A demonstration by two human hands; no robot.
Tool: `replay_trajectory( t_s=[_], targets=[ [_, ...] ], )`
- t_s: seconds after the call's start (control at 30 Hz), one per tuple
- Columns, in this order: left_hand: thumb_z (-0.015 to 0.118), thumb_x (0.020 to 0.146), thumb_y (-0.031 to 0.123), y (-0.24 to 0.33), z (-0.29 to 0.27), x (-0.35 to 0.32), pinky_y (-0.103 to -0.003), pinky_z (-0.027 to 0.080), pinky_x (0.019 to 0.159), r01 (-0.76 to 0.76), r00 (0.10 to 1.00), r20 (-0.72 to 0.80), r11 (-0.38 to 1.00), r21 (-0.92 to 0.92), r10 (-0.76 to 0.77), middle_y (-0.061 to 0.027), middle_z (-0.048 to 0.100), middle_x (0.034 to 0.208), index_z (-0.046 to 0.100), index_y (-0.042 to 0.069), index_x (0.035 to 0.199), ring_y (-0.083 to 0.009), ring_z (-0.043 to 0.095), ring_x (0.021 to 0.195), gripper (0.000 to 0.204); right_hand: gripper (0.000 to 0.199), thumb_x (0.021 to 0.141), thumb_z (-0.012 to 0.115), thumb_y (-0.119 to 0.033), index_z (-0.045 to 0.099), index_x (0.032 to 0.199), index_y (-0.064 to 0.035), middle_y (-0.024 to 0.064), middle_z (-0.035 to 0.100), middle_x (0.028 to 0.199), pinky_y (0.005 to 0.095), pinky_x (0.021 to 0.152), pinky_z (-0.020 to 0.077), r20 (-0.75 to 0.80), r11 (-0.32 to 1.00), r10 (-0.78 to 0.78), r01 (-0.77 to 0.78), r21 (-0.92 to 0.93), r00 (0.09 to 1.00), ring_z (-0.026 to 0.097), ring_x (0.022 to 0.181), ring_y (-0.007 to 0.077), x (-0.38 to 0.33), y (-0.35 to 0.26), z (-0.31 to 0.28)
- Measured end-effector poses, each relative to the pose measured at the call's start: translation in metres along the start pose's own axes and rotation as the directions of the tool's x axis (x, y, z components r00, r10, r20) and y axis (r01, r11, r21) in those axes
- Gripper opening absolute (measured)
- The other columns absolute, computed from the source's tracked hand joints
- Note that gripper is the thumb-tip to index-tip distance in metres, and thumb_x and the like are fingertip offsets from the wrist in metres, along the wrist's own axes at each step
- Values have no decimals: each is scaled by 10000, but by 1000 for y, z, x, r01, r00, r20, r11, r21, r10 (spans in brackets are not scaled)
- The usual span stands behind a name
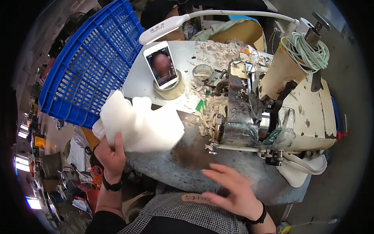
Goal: The person uses a sewing machine to stitch white fabric pieces into mask shapes. They repeatedly pick up a piece, feed it through the machine, and place the finished item into a stack. A smartphone playing a video is visible on the table.
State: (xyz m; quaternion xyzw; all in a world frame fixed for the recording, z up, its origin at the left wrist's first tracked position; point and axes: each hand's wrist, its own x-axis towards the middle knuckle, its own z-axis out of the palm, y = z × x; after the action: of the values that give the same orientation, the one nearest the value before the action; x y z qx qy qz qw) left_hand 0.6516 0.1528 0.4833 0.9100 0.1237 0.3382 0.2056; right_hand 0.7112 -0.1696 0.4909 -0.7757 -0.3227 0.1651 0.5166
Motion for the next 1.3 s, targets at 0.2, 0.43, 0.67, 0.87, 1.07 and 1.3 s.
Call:
replay_trajectory(
  t_s=[0.2,0.43,0.67,0.87,1.07,1.3],
  targets=[
    [663,817,89,56,-8,-17,-303,504,562,38,999,7,955,-295,-38,-164,663,706,654,-58,896,-245,652,564,167,721,724,831,-211,505,1351,-63,143,569,1299,354,978,440,162,950,-167,114,291,973,553,1192,255,21,-12,14],
    [693,782,257,50,0,-20,-297,505,694,120,986,161,518,-847,35,-176,644,1002,601,-79,1058,-214,653,815,445,367,821,567,49,655,1164,-49,128,707,976,246,727,522,-158,988,-51,73,138,986,690,811,166,5,4,4],
    [677,835,86,89,35,60,-254,495,667,208,681,613,697,-686,401,-99,611,974,549,-22,1201,-125,583,782,403,266,673,516,95,729,794,-9,95,710,745,213,565,456,-70,935,-10,34,352,997,633,616,107,-8,13,-28],
    [652,886,120,114,78,73,-197,449,559,518,315,867,696,-498,386,-5,625,758,562,3,1140,-58,562,606,294,221,768,567,59,717,910,-21,86,707,809,242,675,500,-66,940,3,20,340,998,668,725,135,-10,23,-35],
    [615,923,158,125,99,82,-192,446,495,585,309,875,651,-484,373,5,603,655,563,7,1009,-49,580,552,181,210,844,644,31,686,1047,2,96,702,986,238,762,498,-406,946,153,-15,323,901,653,871,125,-22,37,-24],
    [595,931,166,138,122,88,-187,434,459,417,429,866,794,-443,258,16,575,592,602,1,869,-39,554,498,177,370,870,657,-50,619,1238,-48,71,673,1065,189,679,456,-567,963,164,-6,269,808,576,801,49,-5,52,-9]
  ],
)
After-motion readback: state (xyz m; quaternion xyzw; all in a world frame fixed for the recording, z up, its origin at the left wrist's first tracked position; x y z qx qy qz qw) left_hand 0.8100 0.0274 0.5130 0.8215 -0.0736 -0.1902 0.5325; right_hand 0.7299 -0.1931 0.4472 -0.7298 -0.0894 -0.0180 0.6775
